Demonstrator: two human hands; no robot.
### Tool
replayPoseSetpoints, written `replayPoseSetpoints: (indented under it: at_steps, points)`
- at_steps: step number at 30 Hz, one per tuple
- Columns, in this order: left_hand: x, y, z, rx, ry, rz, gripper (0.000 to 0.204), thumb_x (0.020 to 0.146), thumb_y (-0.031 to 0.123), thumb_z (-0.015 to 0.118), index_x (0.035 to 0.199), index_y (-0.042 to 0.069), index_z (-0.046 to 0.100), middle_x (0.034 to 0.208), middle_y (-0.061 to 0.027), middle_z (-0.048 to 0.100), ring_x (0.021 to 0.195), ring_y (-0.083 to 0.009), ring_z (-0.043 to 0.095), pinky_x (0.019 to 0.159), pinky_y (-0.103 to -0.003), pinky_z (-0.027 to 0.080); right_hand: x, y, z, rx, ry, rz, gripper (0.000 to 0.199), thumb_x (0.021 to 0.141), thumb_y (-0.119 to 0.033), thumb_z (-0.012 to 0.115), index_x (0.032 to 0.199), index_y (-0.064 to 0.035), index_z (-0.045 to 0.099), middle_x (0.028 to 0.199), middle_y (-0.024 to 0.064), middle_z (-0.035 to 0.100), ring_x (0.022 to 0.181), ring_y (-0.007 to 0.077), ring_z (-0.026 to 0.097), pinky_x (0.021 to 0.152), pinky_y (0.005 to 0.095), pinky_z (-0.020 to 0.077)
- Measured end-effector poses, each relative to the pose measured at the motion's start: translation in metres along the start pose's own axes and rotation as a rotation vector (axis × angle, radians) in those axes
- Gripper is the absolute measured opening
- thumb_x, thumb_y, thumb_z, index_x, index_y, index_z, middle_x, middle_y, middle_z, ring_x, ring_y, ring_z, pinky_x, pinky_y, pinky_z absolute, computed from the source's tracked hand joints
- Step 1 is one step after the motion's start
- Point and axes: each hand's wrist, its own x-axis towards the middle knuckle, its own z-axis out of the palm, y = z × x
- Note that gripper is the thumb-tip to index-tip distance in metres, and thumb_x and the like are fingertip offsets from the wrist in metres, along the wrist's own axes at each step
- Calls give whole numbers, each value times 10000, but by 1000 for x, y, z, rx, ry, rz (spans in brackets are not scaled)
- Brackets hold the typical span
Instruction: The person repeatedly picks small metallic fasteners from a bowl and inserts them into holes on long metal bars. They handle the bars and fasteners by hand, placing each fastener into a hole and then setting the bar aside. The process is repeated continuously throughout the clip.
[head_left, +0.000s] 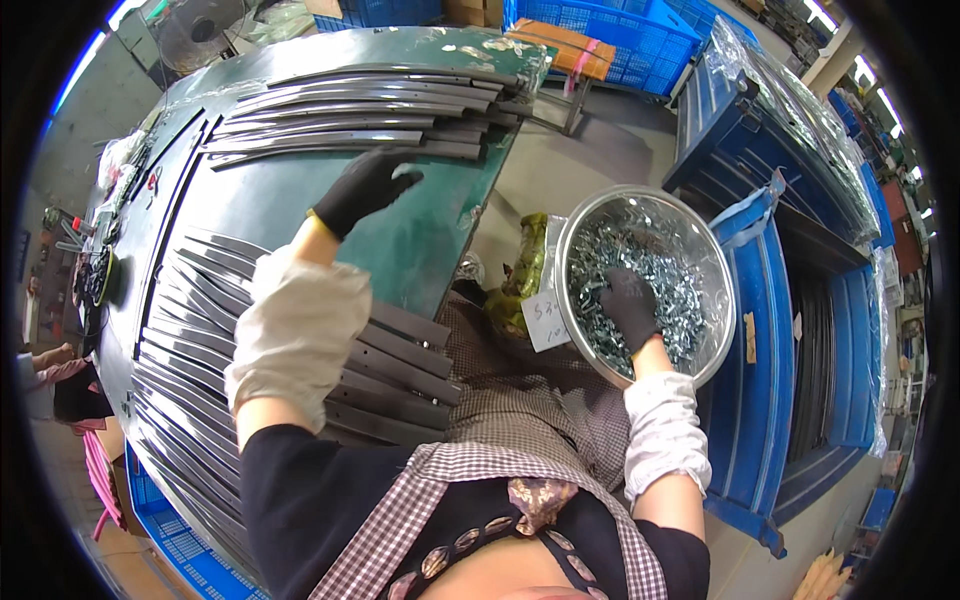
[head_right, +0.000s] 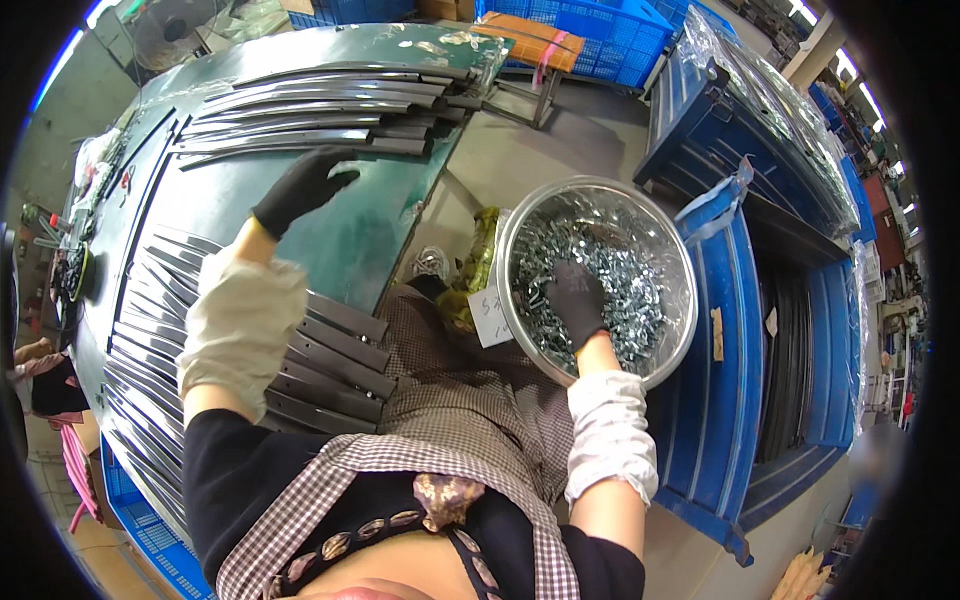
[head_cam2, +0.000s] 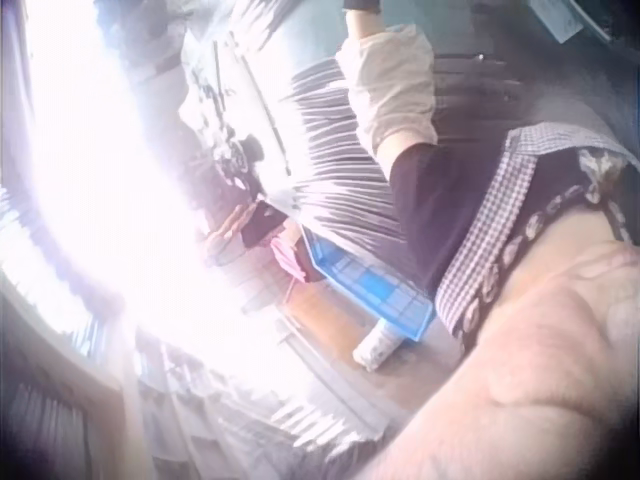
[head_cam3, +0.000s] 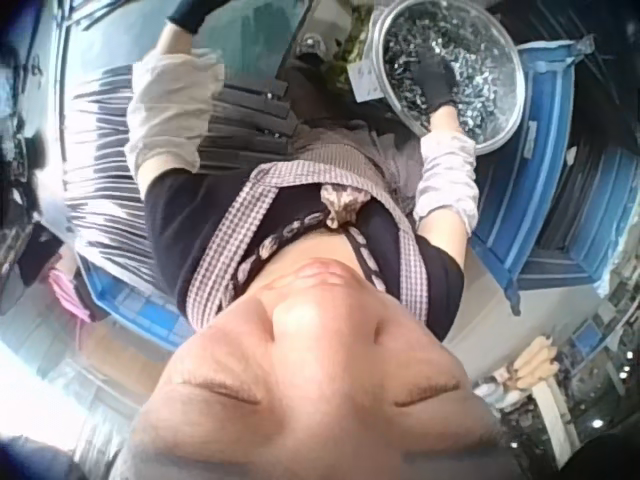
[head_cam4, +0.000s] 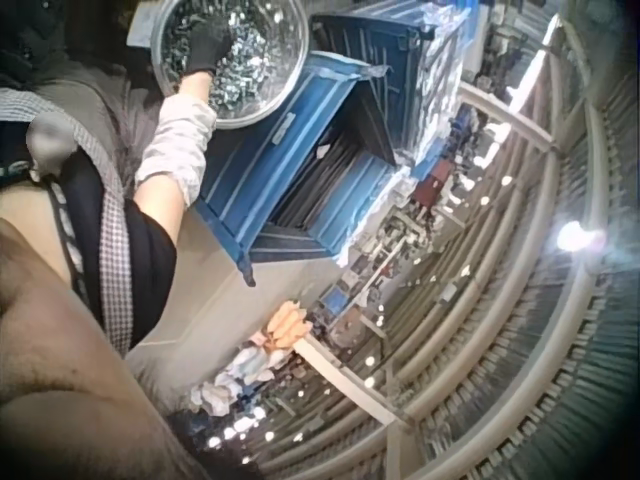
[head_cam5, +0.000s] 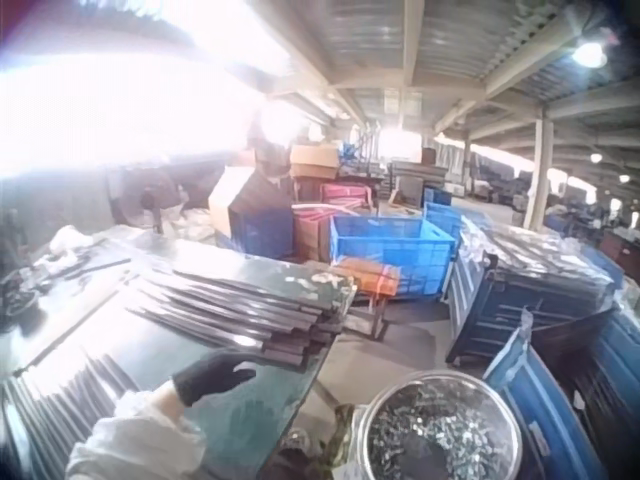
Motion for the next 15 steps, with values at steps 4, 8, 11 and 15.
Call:
replayPoseSetpoints:
  at_steps: [4, 8, 11, 15]
  points:
    - [10, -71, 45, 560, 6, -443, 597, 931, 356, 603, 1467, 146, 443, 1502, -100, 478, 1394, -319, 427, 1044, -553, 377, -13, -6, -14, 164, 116, 15, 321, 864, -359, 689, 1006, -73, 659, 1018, 148, 691, 952, 352, 665, 829, 454, 533]
    - [-2, -84, 74, 508, 70, -448, 545, 935, 378, 575, 1430, 170, 483, 1487, -75, 471, 1432, -306, 366, 1124, -687, 208, -19, 7, -26, 363, 57, 99, 319, 853, -359, 718, 980, -67, 691, 891, 144, 695, 865, 336, 673, 757, 429, 518]
    - [-4, -53, 58, 483, -73, -345, 521, 870, 517, 629, 1282, 199, 606, 1248, -78, 599, 1247, -288, 535, 1120, -573, 293, -25, 6, -32, 496, 164, 90, 284, 889, -311, 687, 923, -30, 713, 816, 156, 710, 728, 312, 684, 677, 406, 521]
    - [-23, -23, 57, 310, -99, -82, 333, 849, 473, 668, 1072, 228, 705, 935, -46, 660, 952, -283, 642, 971, -492, 412, -25, 16, -38, 501, 166, 169, 345, 930, -326, 656, 851, 5, 716, 735, 185, 686, 637, 321, 643, 614, 413, 471]
